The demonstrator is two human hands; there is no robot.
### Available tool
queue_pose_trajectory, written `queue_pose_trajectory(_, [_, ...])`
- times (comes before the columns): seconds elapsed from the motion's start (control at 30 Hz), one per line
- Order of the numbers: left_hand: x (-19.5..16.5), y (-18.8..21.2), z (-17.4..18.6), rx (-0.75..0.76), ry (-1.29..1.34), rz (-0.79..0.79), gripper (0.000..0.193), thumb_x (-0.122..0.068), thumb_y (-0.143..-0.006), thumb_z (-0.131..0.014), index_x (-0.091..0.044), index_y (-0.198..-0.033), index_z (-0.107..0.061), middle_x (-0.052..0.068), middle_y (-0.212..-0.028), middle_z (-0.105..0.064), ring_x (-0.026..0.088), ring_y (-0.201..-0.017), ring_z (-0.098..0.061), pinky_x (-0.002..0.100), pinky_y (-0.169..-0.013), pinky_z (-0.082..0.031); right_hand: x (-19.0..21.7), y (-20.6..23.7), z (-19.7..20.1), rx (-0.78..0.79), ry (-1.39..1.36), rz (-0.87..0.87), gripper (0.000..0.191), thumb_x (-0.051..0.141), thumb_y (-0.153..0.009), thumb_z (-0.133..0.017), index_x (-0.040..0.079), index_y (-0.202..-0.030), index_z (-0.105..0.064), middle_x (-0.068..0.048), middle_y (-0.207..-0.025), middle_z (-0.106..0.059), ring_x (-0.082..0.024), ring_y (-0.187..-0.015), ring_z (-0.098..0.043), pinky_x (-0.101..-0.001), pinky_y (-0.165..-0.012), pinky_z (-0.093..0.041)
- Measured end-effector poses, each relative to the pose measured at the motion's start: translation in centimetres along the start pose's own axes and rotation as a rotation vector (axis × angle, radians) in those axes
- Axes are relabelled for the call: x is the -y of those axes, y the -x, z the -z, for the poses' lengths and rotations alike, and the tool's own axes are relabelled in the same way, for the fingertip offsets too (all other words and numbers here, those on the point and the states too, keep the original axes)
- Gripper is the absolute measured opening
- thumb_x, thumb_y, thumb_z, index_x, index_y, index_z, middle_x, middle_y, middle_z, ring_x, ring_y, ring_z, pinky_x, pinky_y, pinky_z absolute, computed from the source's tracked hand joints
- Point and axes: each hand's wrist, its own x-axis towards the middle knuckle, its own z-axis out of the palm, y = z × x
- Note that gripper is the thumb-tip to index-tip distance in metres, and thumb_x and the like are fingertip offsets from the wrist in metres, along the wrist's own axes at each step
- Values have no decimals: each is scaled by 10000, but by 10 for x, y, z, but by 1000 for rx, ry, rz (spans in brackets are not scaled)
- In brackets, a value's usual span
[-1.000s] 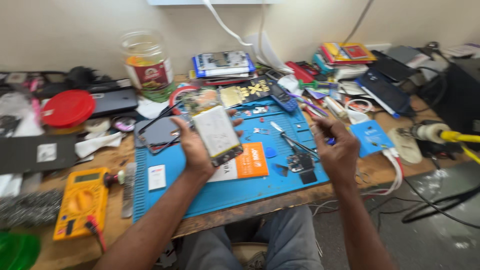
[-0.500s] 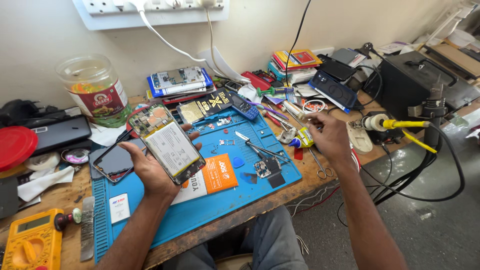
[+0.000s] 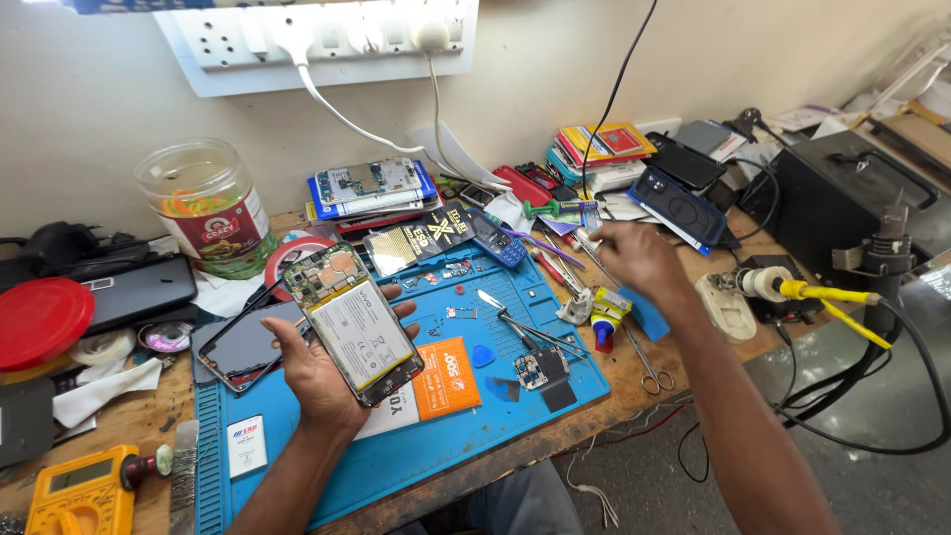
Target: The person disassembles a smartphone on a cluttered workbench, using a screwdriver and a metal prying tool to remove the back cover and internal components. They manipulate the battery and circuit board, then reassemble the device and test the screen.
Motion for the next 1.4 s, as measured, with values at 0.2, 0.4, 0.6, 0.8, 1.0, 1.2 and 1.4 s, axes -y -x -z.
queue_pose_trajectory(0.2, [-10,-31,-22,38,44,9,1182,-890,-854,-246,72,-1524,-397,313,-1343,-585,430,-1187,-636,544,-957,-563,10,-17,4,13,-1,90,304,202,-852,-657,192,-1125,-791,-113,-1068,-784,-288,-999,-738,-422,-904,-576])
queue_pose_trajectory(0.4, [-3,-44,-28,-22,91,-85,1131,-864,-874,-235,30,-1559,-347,266,-1390,-562,405,-1200,-621,582,-970,-570,35,-27,-21,64,8,116,299,178,-893,-639,195,-1151,-789,-150,-1126,-742,-365,-1013,-708,-477,-921,-545])
queue_pose_trajectory(0.6, [2,-46,-11,-140,-8,-73,1121,-867,-833,-202,-18,-1553,-336,270,-1371,-581,395,-1220,-633,566,-962,-571,45,-29,-19,-140,49,215,286,175,-876,-639,137,-1120,-784,-187,-1074,-747,-379,-977,-712,-487,-892,-549])
queue_pose_trajectory(0.8, [11,-43,0,-40,7,-51,1168,-879,-859,-197,56,-1535,-375,275,-1379,-591,403,-1217,-636,516,-948,-578,49,-31,-4,-153,-42,164,255,182,-874,-654,165,-1077,-808,-157,-964,-764,-353,-857,-733,-474,-796,-581])
queue_pose_trajectory(1.0, [23,-43,-3,18,33,-11,1126,-860,-875,-230,54,-1514,-384,282,-1332,-591,403,-1187,-657,507,-912,-598,35,-34,11,-197,-64,140,289,187,-883,-694,170,-1158,-784,-168,-907,-761,-335,-830,-733,-462,-757,-580])
queue_pose_trajectory(1.2, [27,-42,-6,37,59,14,1113,-854,-871,-222,39,-1519,-374,281,-1336,-594,381,-1177,-655,502,-901,-600,47,-60,-18,-115,271,354,263,225,-809,-773,110,-1045,-770,-123,-1000,-758,-297,-895,-728,-438,-774,-586])
queue_pose_trajectory(1.4, [26,-40,-4,15,58,19,1105,-842,-886,-208,49,-1523,-356,289,-1321,-599,364,-1161,-665,489,-914,-608,37,-85,0,-133,83,303,188,65,-898,-652,135,-991,-800,-73,-1030,-788,-250,-920,-754,-435,-807,-601])
